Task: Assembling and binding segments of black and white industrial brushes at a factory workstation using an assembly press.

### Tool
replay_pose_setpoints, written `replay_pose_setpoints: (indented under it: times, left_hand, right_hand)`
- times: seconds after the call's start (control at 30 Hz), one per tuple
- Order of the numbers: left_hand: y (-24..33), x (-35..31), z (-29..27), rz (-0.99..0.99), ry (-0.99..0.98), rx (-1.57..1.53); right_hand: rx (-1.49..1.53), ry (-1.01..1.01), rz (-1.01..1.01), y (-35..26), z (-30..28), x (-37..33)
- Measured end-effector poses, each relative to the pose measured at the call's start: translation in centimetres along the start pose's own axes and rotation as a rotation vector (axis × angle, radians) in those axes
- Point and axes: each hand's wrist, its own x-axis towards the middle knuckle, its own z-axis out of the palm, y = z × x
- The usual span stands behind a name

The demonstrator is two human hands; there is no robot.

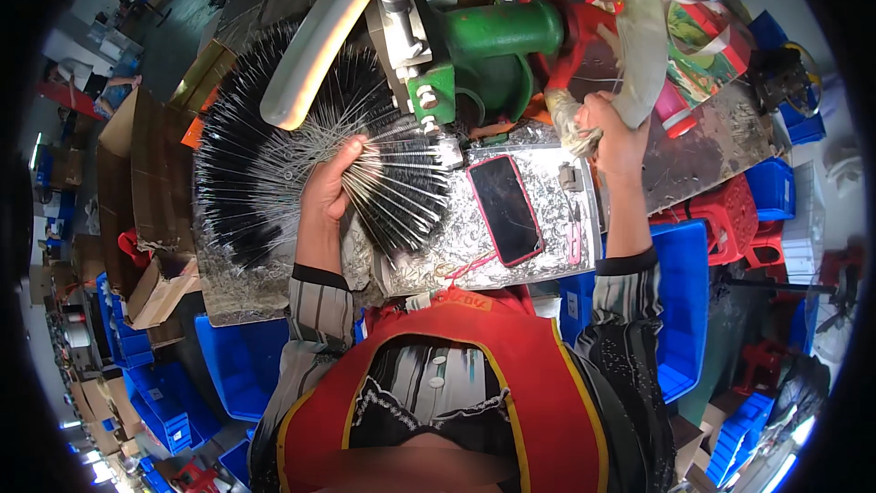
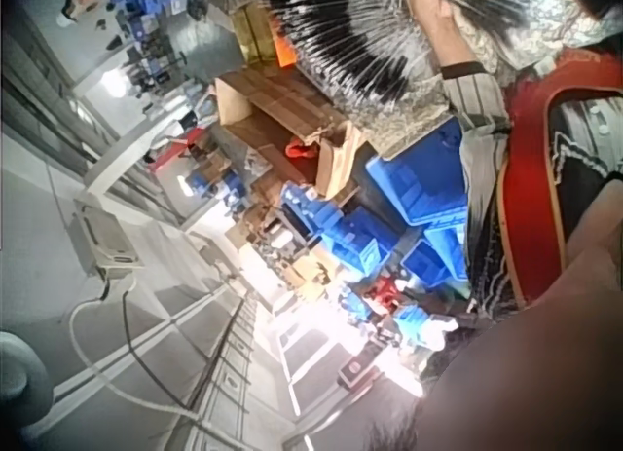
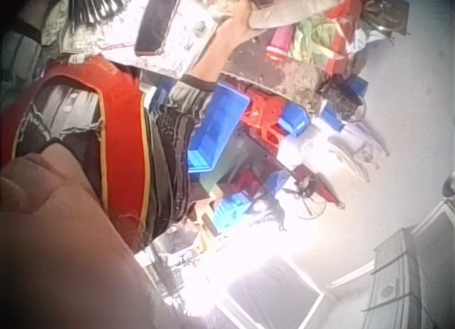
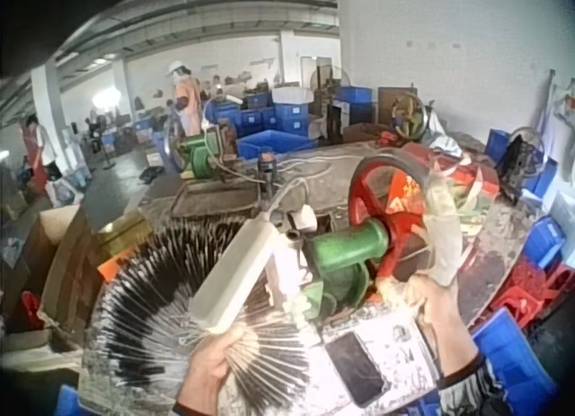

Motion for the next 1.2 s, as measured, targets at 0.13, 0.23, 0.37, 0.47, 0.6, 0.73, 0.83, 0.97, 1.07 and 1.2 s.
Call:
replay_pose_setpoints:
  times: [0.13,0.23,0.37,0.47,0.6,0.73,0.83,0.97,1.07,1.2]
  left_hand:
    - [-0.6,-0.3,-1.0,0.063,-0.060,0.034]
    - [-0.5,-0.5,-0.6,0.132,-0.047,0.011]
    - [-0.1,-0.5,-1.3,0.150,-0.100,-0.088]
    - [-0.3,-0.2,-1.9,0.151,-0.072,-0.138]
    - [-0.6,-0.2,-2.3,0.152,-0.058,-0.181]
    - [-0.6,-0.1,-2.2,0.142,-0.051,-0.176]
    - [-0.7,-0.2,-2.1,0.145,-0.034,-0.180]
    - [-0.8,0.0,-2.2,0.158,-0.018,-0.178]
    - [-0.8,-0.1,-2.2,0.158,0.010,-0.187]
    - [-0.8,-0.1,-2.2,0.161,-0.014,-0.191]
  right_hand:
    - [-0.096,0.021,0.115,-3.1,1.7,0.2]
    - [-0.244,0.108,0.228,-4.2,2.6,0.2]
    - [-0.155,0.050,0.146,-3.1,1.0,0.5]
    - [-0.186,0.062,0.147,-3.4,1.8,0.3]
    - [-0.215,0.062,0.160,-3.4,2.1,0.2]
    - [-0.230,0.060,0.127,-3.2,1.8,0.2]
    - [-0.176,0.034,0.106,-2.9,0.9,0.5]
    - [-0.241,0.034,0.192,-4.5,1.2,1.1]
    - [-0.301,0.016,0.243,-5.8,1.7,1.7]
    - [-0.248,-0.028,0.113,-4.6,0.9,1.4]
